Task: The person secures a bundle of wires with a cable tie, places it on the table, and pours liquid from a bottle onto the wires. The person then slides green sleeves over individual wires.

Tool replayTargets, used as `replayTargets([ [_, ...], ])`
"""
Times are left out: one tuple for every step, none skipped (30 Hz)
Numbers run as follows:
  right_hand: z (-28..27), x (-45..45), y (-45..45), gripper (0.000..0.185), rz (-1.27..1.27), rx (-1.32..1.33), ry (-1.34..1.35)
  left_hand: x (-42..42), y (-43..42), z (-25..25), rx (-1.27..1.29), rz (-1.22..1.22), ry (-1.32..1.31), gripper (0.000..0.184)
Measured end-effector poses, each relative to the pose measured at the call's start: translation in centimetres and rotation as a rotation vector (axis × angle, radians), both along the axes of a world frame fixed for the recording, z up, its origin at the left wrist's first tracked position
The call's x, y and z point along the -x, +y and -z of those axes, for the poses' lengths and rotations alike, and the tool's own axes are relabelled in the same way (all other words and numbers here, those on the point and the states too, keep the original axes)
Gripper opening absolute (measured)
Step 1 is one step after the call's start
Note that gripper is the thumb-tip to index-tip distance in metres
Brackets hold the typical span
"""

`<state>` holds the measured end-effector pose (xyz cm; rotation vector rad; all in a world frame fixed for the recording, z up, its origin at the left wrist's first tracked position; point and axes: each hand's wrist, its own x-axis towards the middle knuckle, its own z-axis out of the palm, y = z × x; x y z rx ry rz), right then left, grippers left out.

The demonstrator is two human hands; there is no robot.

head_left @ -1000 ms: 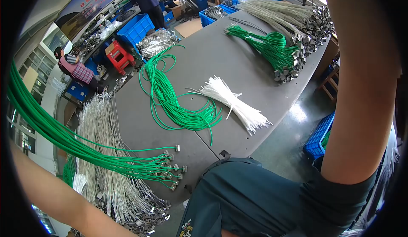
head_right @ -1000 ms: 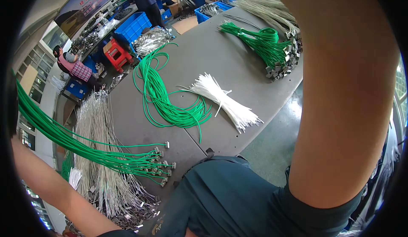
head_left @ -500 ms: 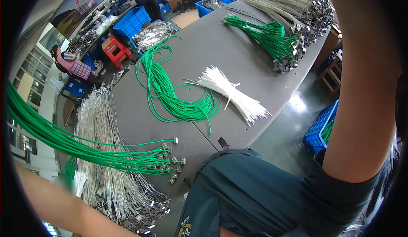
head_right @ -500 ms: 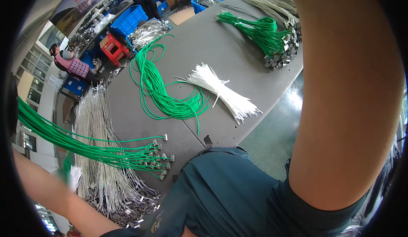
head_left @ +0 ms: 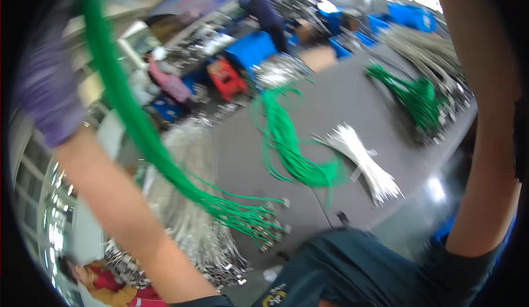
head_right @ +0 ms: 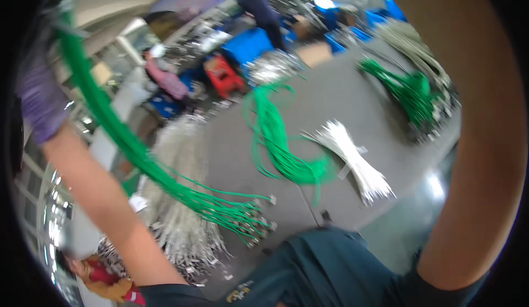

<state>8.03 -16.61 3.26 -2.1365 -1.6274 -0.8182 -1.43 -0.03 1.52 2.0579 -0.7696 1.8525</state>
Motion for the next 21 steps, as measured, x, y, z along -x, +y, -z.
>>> replayTargets([
  [-0.9, 1.2, 0.1, 0.025, -0.007, -0.013, 0.002, 0.0, -0.6, 0.0, -0.014, -0.176, -0.137, 0.062],
  [-1.3, 2.3, -0.3, 0.025, 0.002, -0.015, 0.001, -0.4, -0.9, -0.1, -0.018, -0.337, -0.271, 0.048],
  [-2.3, 3.5, -0.4, 0.025, 0.009, -0.015, 0.016, -0.9, -0.5, -0.5, -0.012, -0.482, -0.399, 0.036],
  [-3.6, 4.4, -0.2, 0.025, -0.003, -0.024, 0.047, -1.8, 0.9, -1.5, 0.011, -0.242, -0.4, 0.036],
  [-4.3, 5.1, -0.2, 0.025, -0.009, -0.028, 0.066, -2.0, 1.0, -2.2, 0.033, 0.004, -0.384, 0.036],
  [-4.8, 5.8, -0.3, 0.025, -0.008, -0.029, 0.082, -2.3, 0.9, -1.5, 0.03, 0.021, -0.378, 0.023],
  [-5.1, 6.2, -0.4, 0.025, -0.018, -0.033, 0.096, -2.3, 0.6, -1.4, 0.023, 0.016, -0.385, 0.023],
  [-5.2, 6.2, -0.5, 0.025, -0.048, -0.034, 0.106, -2.3, 0.5, -1.2, 0.059, 0.105, -0.36, 0.027],
  [-5.8, 6.1, 0.2, 0.025, -0.064, -0.033, 0.114, -2.2, 0.3, -0.8, 0.079, 0.147, -0.344, 0.03],
  [-6.4, 6.0, 0.8, 0.025, -0.08, -0.031, 0.123, -2.0, 0.2, -0.5, 0.099, 0.189, -0.328, 0.032],
  [-7.8, 6.4, 3.0, 0.023, 0.163, 0.01, 0.297, -1.5, -0.1, -0.1, 0.149, 0.13, -0.315, 0.026],
  [-8.3, 5.6, 3.3, 0.022, 0.286, 0.028, 0.383, -1.4, -0.2, -0.1, 0.174, 0.103, -0.311, 0.024],
  [-8.3, 5.5, 3.5, 0.021, 0.412, 0.052, 0.464, -1.2, -0.2, 0.0, 0.199, 0.076, -0.306, 0.021],
  [-5.7, 5.5, 1.4, 0.019, 0.122, -0.055, 0.301, -1.1, 0.0, -0.1, 0.181, 0.079, -0.281, 0.019],
  [-5.3, 5.8, 1.2, 0.017, 0.006, -0.11, 0.273, -0.9, 0.1, -0.1, 0.172, 0.079, -0.27, 0.018],
  [-4.8, 6.0, 0.9, 0.015, -0.112, -0.158, 0.242, -0.8, 0.1, -0.2, 0.163, 0.079, -0.259, 0.017],
  [-4.3, 6.4, 0.6, 0.013, -0.226, -0.197, 0.205, -0.7, -0.1, -0.1, 0.163, 0.062, -0.251, 0.016],
  [-5.5, 7.5, 1.1, 0.013, 0.014, -0.103, 0.304, -0.6, -0.3, -0.1, 0.162, 0.052, -0.25, 0.015],
  [-5.6, 7.7, 1.2, 0.014, 0.134, -0.062, 0.351, -0.6, -0.6, 0.0, 0.161, 0.043, -0.249, 0.014],
  [-5.8, 7.9, 1.3, 0.014, 0.254, -0.011, 0.393, -0.5, -0.8, 0.1, 0.15, -0.014, -0.257, 0.015],
  [-5.0, 7.3, 1.0, 0.014, 0.25, -0.005, -0.071, -0.6, -0.3, 0.0, 0.144, -0.044, -0.259, 0.016],
])
